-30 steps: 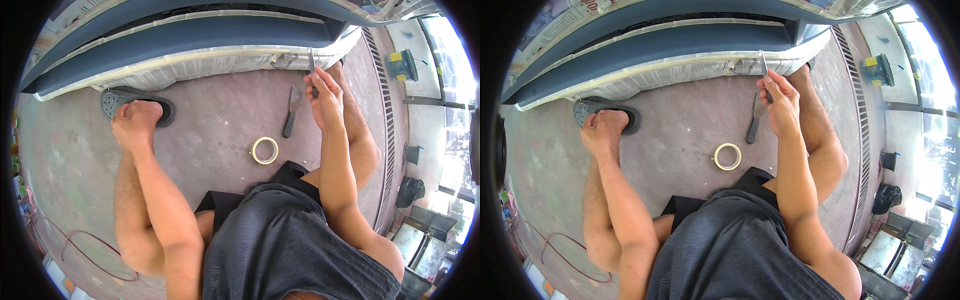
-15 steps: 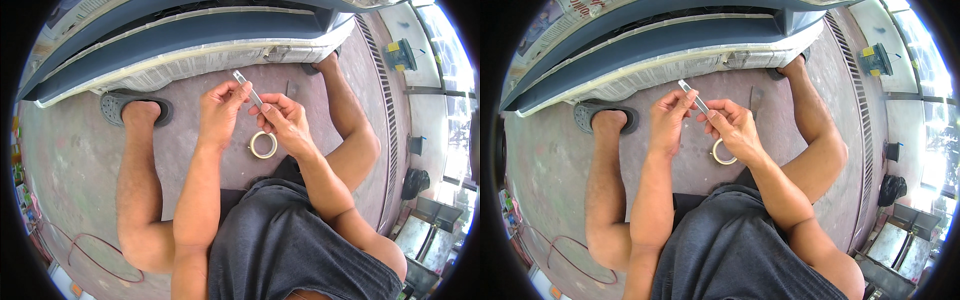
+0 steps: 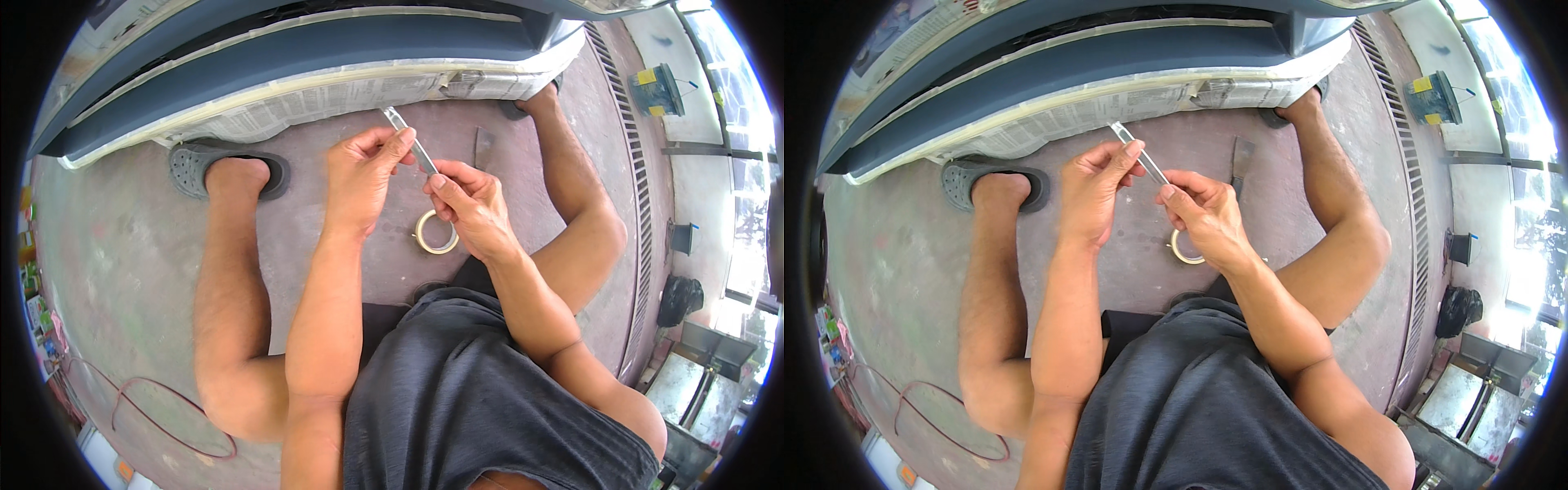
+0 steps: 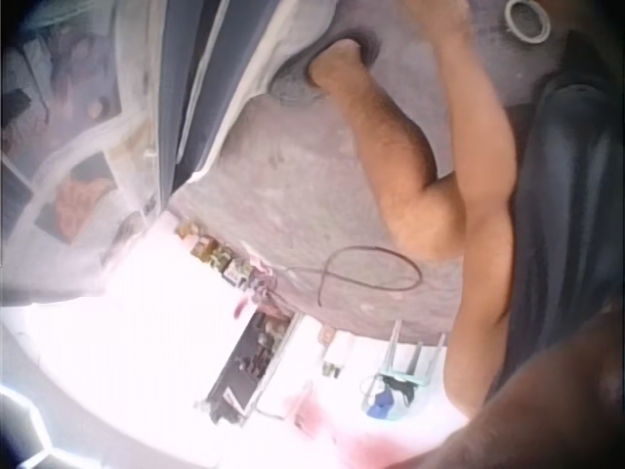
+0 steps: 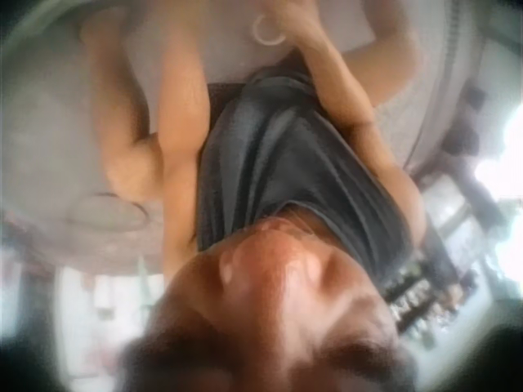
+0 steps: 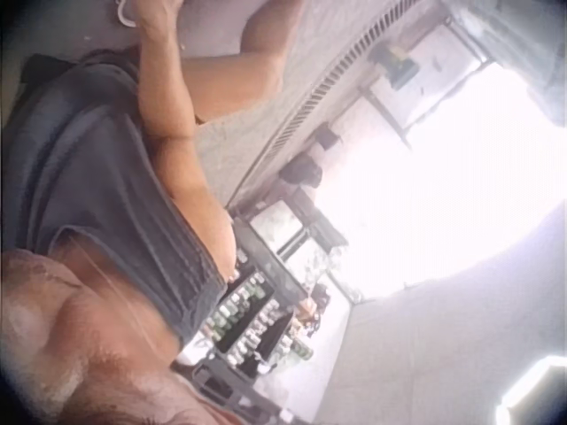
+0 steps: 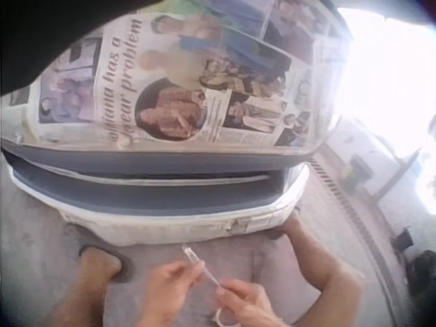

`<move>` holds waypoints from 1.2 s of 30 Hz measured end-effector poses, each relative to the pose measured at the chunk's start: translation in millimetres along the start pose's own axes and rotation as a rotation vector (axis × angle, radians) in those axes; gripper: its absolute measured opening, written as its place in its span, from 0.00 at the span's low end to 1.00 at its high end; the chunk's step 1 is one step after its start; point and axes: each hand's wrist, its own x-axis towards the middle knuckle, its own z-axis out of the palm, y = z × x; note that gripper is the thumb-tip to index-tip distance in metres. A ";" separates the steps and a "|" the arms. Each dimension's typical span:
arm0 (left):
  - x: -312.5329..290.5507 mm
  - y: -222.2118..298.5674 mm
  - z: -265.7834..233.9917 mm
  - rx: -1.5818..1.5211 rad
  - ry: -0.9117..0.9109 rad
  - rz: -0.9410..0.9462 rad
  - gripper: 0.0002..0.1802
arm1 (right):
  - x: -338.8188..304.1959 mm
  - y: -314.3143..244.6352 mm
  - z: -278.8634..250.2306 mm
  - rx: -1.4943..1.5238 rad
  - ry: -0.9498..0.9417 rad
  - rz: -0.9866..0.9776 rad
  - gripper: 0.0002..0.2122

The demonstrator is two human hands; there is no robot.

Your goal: The person sits on the floor and applies masking tape along the edge of a car bumper that is covered with newspaper. They use a small metal tool to press the tape into place and smooth it down, then continue applying additional strips of tape along the bumper's edge.

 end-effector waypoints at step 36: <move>24.3 2.6 -138.3 0.029 0.558 -0.011 0.14 | 161.1 -71.2 -154.9 -0.835 0.784 -0.342 0.17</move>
